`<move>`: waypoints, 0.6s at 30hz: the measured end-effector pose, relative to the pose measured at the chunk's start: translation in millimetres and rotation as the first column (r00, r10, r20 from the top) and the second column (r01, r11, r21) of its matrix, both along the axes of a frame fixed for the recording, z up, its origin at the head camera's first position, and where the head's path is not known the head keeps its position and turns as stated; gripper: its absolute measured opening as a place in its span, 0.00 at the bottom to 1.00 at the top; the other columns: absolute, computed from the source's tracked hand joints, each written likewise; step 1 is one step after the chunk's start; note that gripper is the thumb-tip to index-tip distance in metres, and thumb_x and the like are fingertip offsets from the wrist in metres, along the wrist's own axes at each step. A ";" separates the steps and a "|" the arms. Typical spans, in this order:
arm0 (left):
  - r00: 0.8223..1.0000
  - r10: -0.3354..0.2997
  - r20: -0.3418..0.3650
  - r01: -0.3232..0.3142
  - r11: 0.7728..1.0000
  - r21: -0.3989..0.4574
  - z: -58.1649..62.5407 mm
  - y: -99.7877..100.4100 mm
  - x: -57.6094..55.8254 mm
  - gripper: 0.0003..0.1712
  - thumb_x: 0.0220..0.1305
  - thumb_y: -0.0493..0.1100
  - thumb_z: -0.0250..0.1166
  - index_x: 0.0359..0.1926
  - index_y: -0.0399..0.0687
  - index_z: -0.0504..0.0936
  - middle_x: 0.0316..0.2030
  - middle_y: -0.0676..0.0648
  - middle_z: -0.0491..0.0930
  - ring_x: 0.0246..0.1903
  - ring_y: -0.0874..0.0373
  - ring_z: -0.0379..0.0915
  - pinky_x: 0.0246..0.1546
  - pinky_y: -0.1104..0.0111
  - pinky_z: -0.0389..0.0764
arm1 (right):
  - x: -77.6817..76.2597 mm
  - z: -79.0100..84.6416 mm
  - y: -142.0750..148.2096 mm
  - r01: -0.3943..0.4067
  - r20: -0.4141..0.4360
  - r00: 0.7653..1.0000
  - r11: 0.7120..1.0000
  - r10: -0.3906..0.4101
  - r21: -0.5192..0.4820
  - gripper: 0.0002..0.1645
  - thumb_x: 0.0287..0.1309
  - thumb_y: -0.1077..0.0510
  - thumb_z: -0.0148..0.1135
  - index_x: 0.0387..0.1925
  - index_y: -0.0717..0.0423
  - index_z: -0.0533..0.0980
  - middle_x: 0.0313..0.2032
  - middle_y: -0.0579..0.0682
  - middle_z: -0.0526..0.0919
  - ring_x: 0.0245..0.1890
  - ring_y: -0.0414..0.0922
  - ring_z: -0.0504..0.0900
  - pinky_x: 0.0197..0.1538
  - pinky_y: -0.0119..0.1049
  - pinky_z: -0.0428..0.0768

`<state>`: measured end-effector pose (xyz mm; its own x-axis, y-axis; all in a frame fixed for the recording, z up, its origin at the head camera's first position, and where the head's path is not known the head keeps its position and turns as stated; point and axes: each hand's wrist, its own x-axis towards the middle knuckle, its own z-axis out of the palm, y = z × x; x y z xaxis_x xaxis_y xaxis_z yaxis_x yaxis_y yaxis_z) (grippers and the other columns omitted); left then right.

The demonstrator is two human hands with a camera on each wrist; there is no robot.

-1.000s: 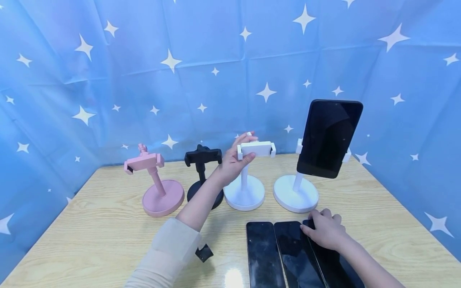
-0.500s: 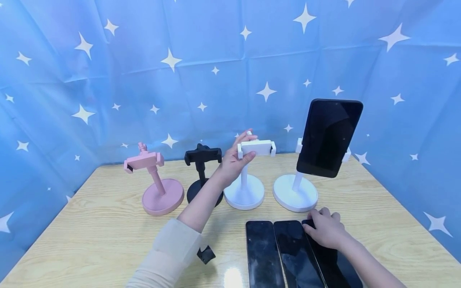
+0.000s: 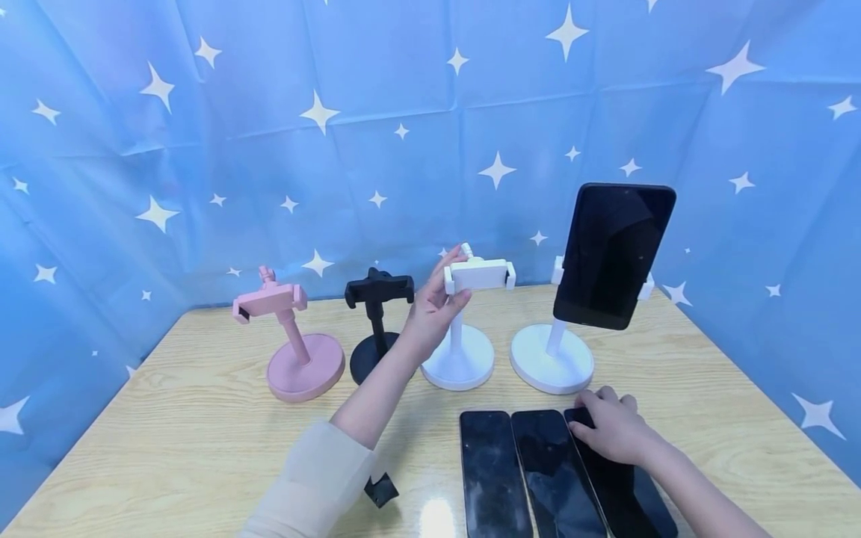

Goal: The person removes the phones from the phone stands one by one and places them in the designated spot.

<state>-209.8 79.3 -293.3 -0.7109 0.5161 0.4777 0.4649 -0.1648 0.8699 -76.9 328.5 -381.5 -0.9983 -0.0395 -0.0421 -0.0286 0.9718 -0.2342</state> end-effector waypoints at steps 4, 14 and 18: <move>0.997 0.080 0.009 -0.081 0.995 0.051 -15.7 3.8 -0.8 0.22 0.61 0.32 0.58 0.58 0.36 0.70 0.68 0.50 0.54 0.67 0.56 0.48 0.64 0.57 0.54 | 2.2 2.5 3.0 -0.015 0.001 1.000 1.000 0.015 -0.013 0.19 0.51 0.55 0.64 0.41 0.64 0.73 0.38 0.58 0.75 0.41 0.58 0.72 0.40 0.58 0.64; 0.957 0.246 0.153 -0.266 0.955 0.128 -46.7 11.9 11.6 0.16 0.57 0.30 0.59 0.48 0.32 0.75 0.47 0.38 0.76 0.50 0.50 0.72 0.47 0.66 0.75 | 5.9 14.0 2.2 -0.009 0.060 0.998 0.998 0.013 -0.064 0.25 0.43 0.56 0.70 0.41 0.65 0.73 0.38 0.59 0.75 0.38 0.57 0.74 0.40 0.56 0.68; 0.963 0.147 0.225 -0.155 0.988 0.017 -53.9 18.0 18.1 0.12 0.59 0.32 0.58 0.45 0.34 0.77 0.43 0.40 0.79 0.44 0.53 0.76 0.43 0.72 0.75 | 8.5 22.7 3.3 -0.009 0.085 0.996 0.994 0.018 -0.106 0.22 0.43 0.57 0.70 0.38 0.65 0.75 0.36 0.56 0.76 0.37 0.56 0.76 0.39 0.52 0.73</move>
<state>-191.7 97.3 -347.2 -0.8696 0.3808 0.3142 0.2823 -0.1387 0.9493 -68.4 331.8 -358.8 -0.9905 -0.0620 -0.1226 -0.0172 0.9412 -0.3374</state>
